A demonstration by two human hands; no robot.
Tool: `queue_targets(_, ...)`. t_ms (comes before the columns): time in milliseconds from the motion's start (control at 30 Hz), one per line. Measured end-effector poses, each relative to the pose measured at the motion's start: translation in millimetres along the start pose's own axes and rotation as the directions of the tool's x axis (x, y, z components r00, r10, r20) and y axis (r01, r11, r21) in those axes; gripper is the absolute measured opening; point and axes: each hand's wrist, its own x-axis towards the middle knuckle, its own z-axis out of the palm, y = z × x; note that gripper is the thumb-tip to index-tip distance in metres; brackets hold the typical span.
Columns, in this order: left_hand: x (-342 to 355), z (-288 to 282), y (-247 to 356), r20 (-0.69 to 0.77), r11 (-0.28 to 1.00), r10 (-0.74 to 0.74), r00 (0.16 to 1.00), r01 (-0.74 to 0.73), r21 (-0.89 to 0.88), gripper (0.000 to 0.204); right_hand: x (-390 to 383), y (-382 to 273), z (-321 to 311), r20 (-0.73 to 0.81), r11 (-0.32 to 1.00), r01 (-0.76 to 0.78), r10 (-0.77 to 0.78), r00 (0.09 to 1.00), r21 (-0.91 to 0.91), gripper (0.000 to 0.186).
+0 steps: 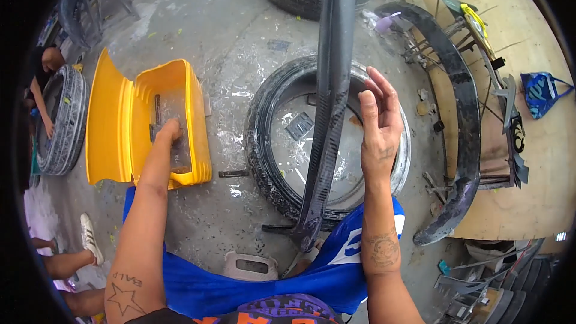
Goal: Patching a rubber tire inner tube or similar component by applying sealant and a patch.
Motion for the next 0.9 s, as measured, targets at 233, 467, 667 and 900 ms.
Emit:
queue_targets(233,-13.4,-80.3,-19.2,-0.170,0.801,0.108,0.980,-0.187,-0.569,0.033,-6.1,8.2,11.2,0.058,0.995,-0.089,0.092,0.994,-0.044,0.054)
queue_targets(467,-170.1,-183.9,91.8,-0.108,0.279,-0.049,0.993,-0.090,-0.956,0.035,-61.9,-59.7,28.9,0.316,0.978,0.198,-0.209,0.925,0.065,0.029)
queue_targets(667,-271.1,-132.4,117.4,0.072,-0.042,0.201,0.977,0.082,-0.996,0.025,-143.4,-15.6,111.5,0.703,0.999,0.001,0.026,0.710,-0.038,0.051)
queue_targets(900,-308.0,-83.2,134.0,0.078,0.127,0.172,0.982,0.056,-0.990,0.029,-207.5,30.6,103.0,0.758,0.829,-0.549,0.426,0.494,-0.108,0.053)
